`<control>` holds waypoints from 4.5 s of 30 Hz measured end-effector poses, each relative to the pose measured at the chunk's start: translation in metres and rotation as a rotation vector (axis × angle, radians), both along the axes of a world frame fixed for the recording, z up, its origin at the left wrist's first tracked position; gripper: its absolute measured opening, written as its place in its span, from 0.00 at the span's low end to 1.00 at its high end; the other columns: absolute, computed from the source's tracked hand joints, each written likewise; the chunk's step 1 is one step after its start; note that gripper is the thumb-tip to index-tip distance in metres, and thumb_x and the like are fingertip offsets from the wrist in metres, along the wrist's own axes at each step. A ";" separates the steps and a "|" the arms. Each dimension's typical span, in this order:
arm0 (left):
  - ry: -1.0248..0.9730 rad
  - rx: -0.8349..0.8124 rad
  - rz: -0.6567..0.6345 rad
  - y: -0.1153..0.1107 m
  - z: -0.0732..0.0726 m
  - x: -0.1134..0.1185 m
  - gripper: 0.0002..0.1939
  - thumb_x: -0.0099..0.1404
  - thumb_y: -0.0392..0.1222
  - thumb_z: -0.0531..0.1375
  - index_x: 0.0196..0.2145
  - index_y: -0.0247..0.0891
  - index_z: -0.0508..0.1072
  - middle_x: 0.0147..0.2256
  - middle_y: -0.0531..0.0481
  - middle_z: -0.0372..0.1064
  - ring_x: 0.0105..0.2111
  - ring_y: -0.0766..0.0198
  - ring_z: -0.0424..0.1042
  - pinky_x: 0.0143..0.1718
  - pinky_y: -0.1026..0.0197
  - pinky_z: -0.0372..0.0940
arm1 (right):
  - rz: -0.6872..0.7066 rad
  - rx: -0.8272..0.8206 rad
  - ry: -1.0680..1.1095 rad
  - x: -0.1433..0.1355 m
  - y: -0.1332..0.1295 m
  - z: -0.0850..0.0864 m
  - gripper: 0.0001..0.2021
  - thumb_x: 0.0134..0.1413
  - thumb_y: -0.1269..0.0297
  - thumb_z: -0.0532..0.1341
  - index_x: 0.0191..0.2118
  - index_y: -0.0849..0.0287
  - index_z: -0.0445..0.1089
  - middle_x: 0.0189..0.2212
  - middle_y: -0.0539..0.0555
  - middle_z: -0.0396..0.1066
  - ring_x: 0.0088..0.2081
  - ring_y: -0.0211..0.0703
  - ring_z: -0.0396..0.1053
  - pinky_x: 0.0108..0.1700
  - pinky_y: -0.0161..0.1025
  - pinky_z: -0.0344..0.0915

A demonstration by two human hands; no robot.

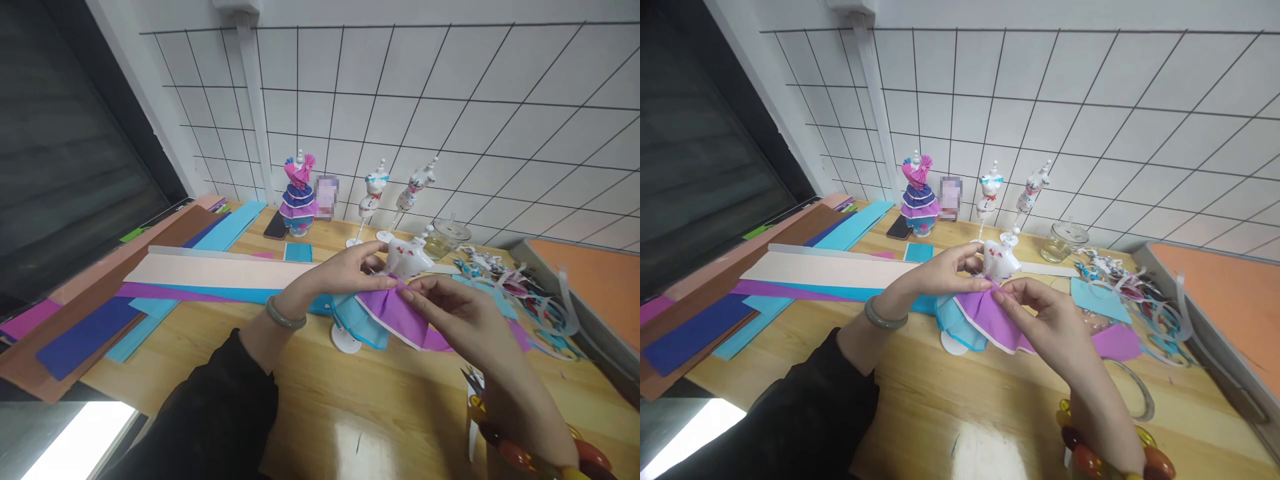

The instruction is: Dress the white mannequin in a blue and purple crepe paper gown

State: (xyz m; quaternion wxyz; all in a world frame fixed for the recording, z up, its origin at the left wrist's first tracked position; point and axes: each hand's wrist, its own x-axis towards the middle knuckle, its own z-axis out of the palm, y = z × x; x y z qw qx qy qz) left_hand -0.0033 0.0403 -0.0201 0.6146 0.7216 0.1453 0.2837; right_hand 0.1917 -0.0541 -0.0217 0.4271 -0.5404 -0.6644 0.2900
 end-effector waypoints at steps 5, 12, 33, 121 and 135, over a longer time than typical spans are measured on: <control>-0.034 -0.008 -0.015 -0.001 0.000 0.001 0.21 0.58 0.46 0.65 0.47 0.37 0.67 0.37 0.47 0.71 0.38 0.64 0.70 0.40 0.60 0.62 | 0.001 0.023 -0.002 0.000 -0.003 0.001 0.11 0.53 0.53 0.66 0.35 0.55 0.76 0.36 0.55 0.77 0.37 0.47 0.74 0.37 0.41 0.71; -0.008 -0.013 -0.019 0.002 -0.002 0.001 0.22 0.57 0.46 0.67 0.47 0.39 0.68 0.33 0.50 0.70 0.33 0.66 0.69 0.34 0.63 0.61 | -0.028 -0.007 0.017 0.001 -0.002 0.003 0.12 0.51 0.51 0.66 0.34 0.55 0.77 0.34 0.56 0.78 0.36 0.47 0.73 0.36 0.41 0.71; -0.045 -0.020 -0.039 0.001 -0.006 0.005 0.24 0.57 0.44 0.66 0.49 0.38 0.65 0.39 0.46 0.69 0.41 0.61 0.69 0.43 0.56 0.61 | -0.022 -0.098 0.123 -0.003 -0.007 0.013 0.10 0.46 0.54 0.70 0.34 0.52 0.79 0.34 0.53 0.77 0.38 0.45 0.71 0.39 0.38 0.67; 0.076 0.051 0.175 -0.002 0.001 0.003 0.40 0.55 0.46 0.68 0.61 0.32 0.58 0.44 0.40 0.70 0.45 0.58 0.69 0.48 0.52 0.61 | -0.059 -0.219 0.154 0.001 0.004 0.004 0.18 0.45 0.49 0.69 0.35 0.58 0.74 0.26 0.50 0.72 0.25 0.37 0.63 0.25 0.34 0.59; 0.075 0.053 0.130 -0.002 0.001 0.002 0.39 0.56 0.43 0.67 0.61 0.37 0.57 0.45 0.41 0.70 0.47 0.57 0.69 0.50 0.52 0.61 | 0.062 -0.156 0.156 -0.006 -0.003 0.013 0.13 0.48 0.51 0.68 0.31 0.56 0.75 0.29 0.52 0.73 0.29 0.39 0.65 0.28 0.35 0.62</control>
